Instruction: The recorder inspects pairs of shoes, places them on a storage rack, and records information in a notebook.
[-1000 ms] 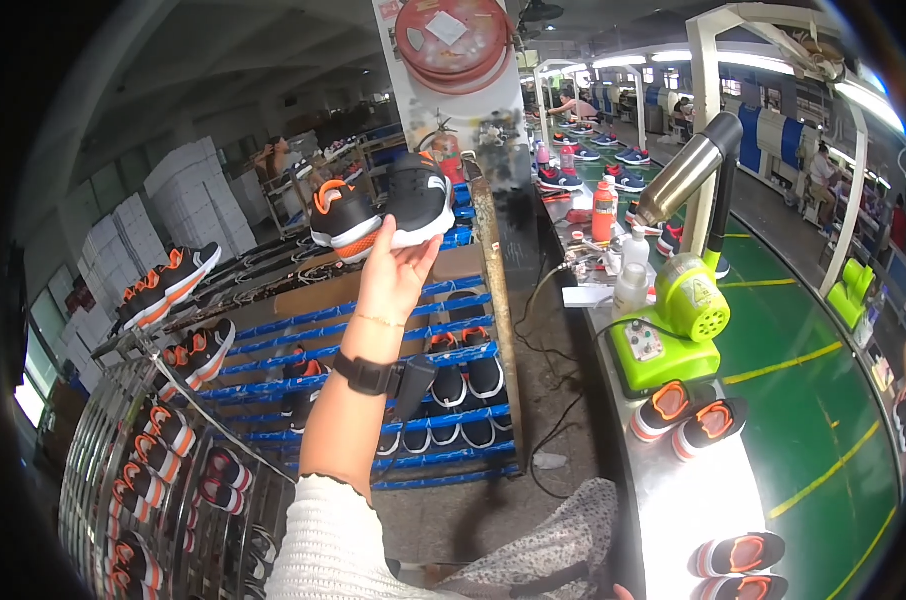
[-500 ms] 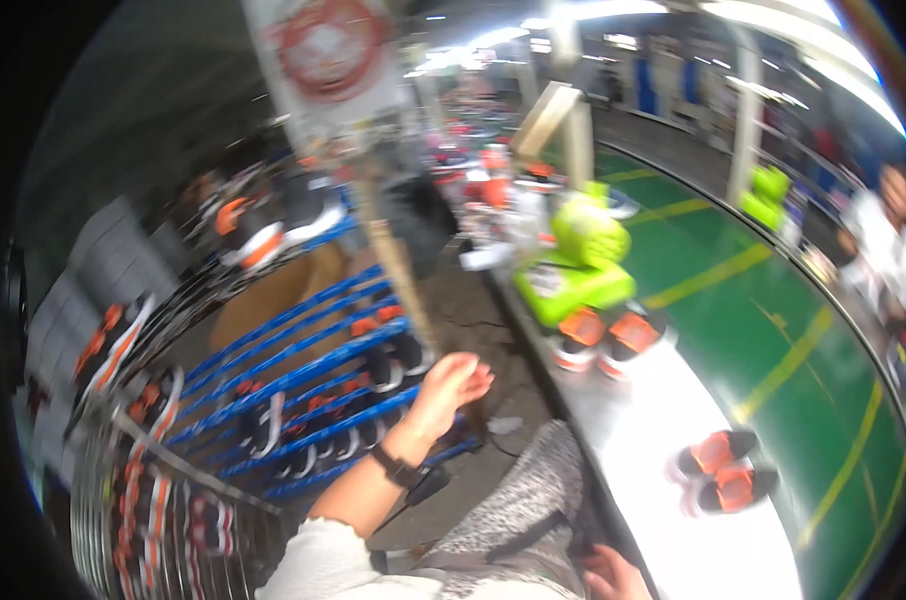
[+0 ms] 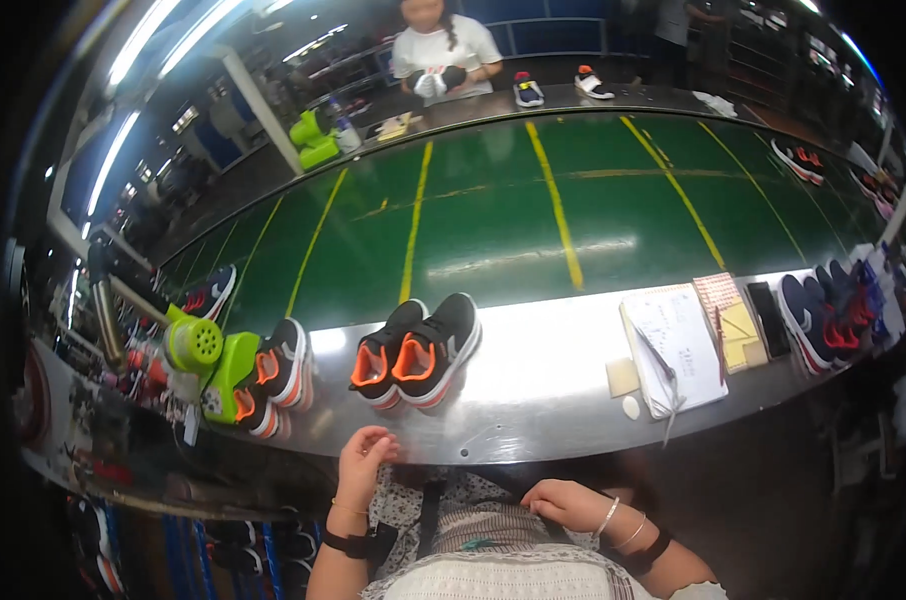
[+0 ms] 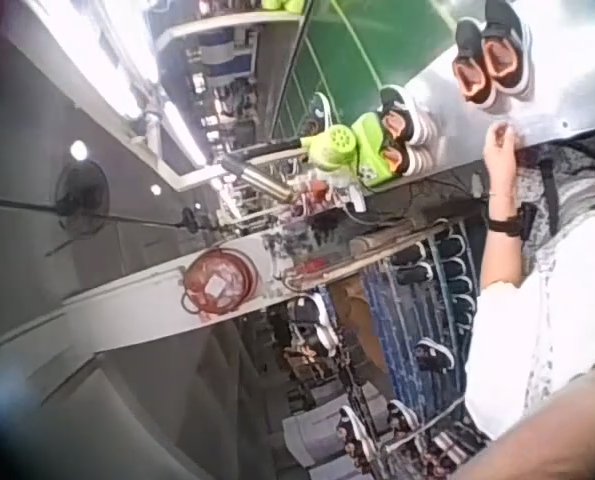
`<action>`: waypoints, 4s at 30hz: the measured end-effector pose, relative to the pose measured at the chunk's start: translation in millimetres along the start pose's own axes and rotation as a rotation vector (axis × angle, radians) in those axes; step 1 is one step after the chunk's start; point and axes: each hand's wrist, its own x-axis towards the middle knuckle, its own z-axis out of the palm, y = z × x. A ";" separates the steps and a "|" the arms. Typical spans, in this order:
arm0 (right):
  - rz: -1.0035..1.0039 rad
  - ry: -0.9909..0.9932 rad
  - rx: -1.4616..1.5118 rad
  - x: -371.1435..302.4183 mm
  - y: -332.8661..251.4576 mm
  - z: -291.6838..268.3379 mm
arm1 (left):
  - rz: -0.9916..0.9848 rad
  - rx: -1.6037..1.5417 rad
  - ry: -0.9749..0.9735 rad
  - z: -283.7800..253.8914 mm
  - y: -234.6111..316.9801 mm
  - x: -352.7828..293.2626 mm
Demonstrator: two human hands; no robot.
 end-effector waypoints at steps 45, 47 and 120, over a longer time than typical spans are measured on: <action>0.304 0.865 -0.102 89.7 -39.2 10.1 | 0.205 0.003 -0.426 32.9 -26.9 71.7; 0.294 0.898 -0.099 91.5 -40.0 10.4 | 0.375 0.235 -0.409 31.3 -16.1 69.5; 0.041 0.908 0.211 80.9 5.8 1.8 | 0.211 0.134 -0.405 29.8 8.7 63.5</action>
